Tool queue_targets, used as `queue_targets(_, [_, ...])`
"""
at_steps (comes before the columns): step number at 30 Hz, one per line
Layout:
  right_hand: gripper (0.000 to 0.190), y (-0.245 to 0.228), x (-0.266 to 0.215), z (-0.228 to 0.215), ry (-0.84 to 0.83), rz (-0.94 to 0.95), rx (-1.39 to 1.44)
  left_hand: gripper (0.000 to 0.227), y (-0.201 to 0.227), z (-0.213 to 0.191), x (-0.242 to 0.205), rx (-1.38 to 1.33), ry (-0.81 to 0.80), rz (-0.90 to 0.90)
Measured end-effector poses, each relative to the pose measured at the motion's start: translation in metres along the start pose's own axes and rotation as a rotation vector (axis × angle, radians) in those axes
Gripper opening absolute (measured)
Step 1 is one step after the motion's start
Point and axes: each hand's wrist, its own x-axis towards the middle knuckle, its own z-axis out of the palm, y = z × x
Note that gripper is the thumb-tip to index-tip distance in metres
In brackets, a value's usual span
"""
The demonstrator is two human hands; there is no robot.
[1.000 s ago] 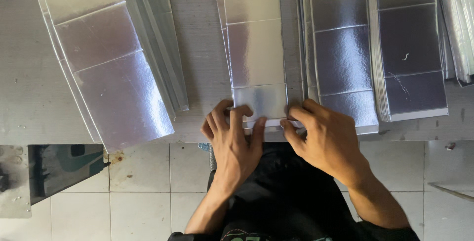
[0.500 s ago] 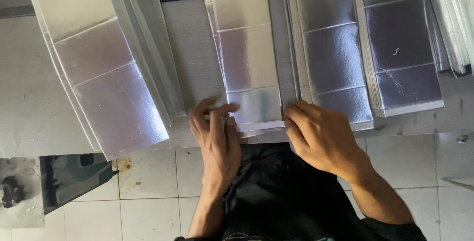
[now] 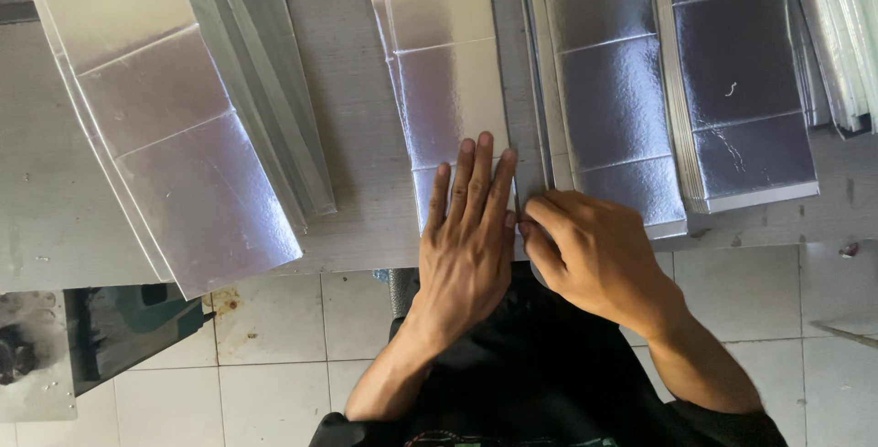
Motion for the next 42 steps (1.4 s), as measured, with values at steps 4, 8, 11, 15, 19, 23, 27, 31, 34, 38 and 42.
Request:
queue_targets(4, [0.019,0.002,-0.001,0.002,0.033,-0.030,0.002,0.055,-0.001,0.001,-0.001,0.016,-0.016,-0.001])
queue_targets(8, [0.011,0.005,0.000,0.008,0.185,-0.175,0.059,0.056,-0.003,0.003,0.001,0.052,-0.026,0.001])
queue_targets(11, [0.025,-0.020,-0.021,-0.012,0.317,-0.331,0.190,0.054,-0.003,0.000,-0.001,0.099,-0.062,0.007])
queue_targets(15, [0.045,-0.025,-0.050,-0.041,0.438,-0.381,0.295,0.051,-0.006,-0.003,-0.002,0.000,-0.098,-0.005])
queue_targets(19, [0.060,0.012,-0.063,-0.024,0.494,-0.293,0.370,0.058,-0.016,-0.022,-0.001,-0.117,-0.186,0.087])
queue_targets(23, [0.067,0.035,-0.083,-0.004,0.561,-0.150,0.404,0.056,-0.021,-0.039,0.000,-0.112,-0.224,0.155])
queue_targets(27, [0.081,0.058,-0.101,0.007,0.654,-0.181,0.467,0.031,-0.014,-0.059,0.006,-0.207,-0.074,0.209])
queue_targets(31, [0.080,0.069,-0.114,0.014,0.787,-0.165,0.553,0.025,0.002,-0.063,0.017,-0.288,0.065,0.200])
queue_targets(34, [0.079,0.072,-0.124,0.014,0.870,-0.141,0.515,0.023,0.016,-0.040,0.022,-0.341,0.225,0.260])
queue_targets(38, [0.083,0.049,-0.120,-0.005,0.874,0.004,0.597,0.036,0.047,0.010,0.026,-0.322,0.270,0.401])
queue_targets(42, [0.092,0.044,-0.116,-0.016,0.786,-0.023,0.614,0.037,0.064,0.061,0.023,-0.191,0.010,0.491])
